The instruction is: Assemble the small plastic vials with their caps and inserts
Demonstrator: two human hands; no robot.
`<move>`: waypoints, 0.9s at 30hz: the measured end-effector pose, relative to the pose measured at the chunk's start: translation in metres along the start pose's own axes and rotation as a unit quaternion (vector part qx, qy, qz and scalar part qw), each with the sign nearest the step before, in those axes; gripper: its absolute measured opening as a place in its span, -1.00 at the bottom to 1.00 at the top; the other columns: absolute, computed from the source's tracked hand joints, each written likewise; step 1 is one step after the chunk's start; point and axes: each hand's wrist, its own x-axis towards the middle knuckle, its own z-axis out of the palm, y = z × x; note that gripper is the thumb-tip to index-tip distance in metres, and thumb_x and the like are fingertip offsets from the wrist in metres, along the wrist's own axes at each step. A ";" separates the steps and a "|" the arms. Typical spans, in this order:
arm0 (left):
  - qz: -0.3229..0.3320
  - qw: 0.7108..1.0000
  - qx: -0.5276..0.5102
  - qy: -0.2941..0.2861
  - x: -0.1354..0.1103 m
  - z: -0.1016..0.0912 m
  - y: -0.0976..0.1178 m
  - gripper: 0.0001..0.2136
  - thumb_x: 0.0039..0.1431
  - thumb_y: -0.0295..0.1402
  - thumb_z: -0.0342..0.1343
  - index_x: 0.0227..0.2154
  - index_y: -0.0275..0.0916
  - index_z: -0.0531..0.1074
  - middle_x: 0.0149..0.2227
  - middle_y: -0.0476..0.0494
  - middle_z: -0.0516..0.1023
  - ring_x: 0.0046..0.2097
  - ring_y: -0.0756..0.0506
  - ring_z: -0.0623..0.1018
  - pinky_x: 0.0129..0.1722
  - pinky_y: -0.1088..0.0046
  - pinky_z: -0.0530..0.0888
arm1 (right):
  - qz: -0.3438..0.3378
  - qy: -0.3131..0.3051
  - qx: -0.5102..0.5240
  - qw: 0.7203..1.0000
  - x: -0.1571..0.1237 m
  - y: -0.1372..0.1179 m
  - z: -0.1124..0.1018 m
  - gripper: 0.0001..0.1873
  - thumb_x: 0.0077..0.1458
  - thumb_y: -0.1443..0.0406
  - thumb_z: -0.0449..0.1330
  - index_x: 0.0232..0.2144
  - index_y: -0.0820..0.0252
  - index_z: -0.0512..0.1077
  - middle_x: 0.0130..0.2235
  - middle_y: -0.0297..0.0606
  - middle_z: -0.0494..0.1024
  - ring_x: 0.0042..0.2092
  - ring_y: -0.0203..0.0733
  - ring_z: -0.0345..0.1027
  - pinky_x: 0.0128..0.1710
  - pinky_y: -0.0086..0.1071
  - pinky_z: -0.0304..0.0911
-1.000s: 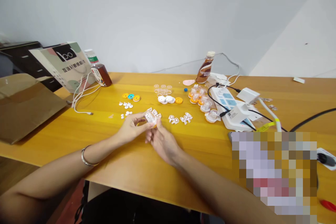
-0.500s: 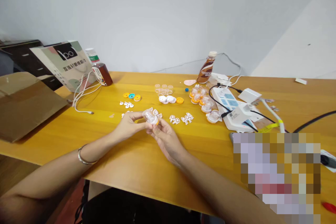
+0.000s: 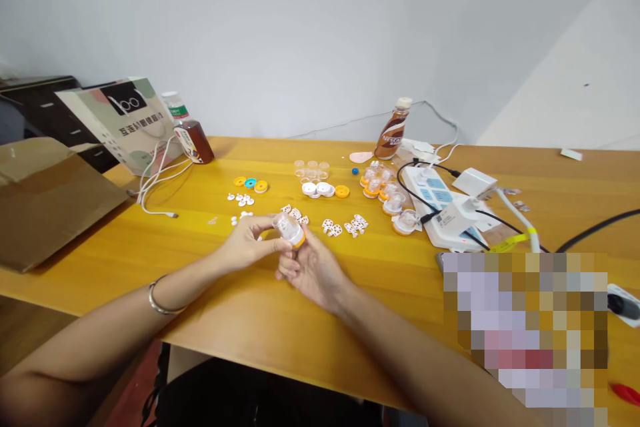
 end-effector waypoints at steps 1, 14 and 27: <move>0.003 1.000 0.009 0.005 0.000 0.000 0.000 -0.81 -0.03 -0.30 0.17 -0.37 -0.33 0.47 -0.31 -0.14 0.54 -0.23 -0.09 0.51 -0.14 0.35 0.40 | 0.002 -0.001 -0.005 1.000 0.000 0.000 -0.001 -0.54 0.10 -0.07 -0.14 -0.53 0.13 0.22 -0.64 -0.48 0.05 -0.60 -0.36 -0.07 -0.39 -0.37 0.15; 0.108 0.968 0.217 0.067 -0.002 0.000 -0.006 -0.73 0.01 -0.25 0.14 -0.22 -0.24 0.41 -0.24 -0.15 0.50 -0.20 -0.09 0.47 -0.20 0.34 0.41 | -0.156 0.156 -0.256 0.941 0.003 -0.004 -0.017 -0.73 0.06 0.10 0.06 -0.31 0.16 0.35 -0.40 -0.30 0.39 -0.39 -0.28 0.28 -0.26 -0.30 0.23; 0.112 0.959 0.257 0.034 -0.005 0.002 -0.016 -0.45 0.04 -0.22 0.13 0.09 -0.15 0.10 0.06 -0.24 0.30 0.07 -0.18 0.33 0.06 0.17 0.32 | -0.369 0.280 -0.690 0.556 -0.002 -0.052 -0.038 -0.83 -0.07 0.23 0.16 -0.39 0.18 0.33 -0.38 -0.27 0.34 -0.36 -0.21 0.24 -0.37 -0.34 0.17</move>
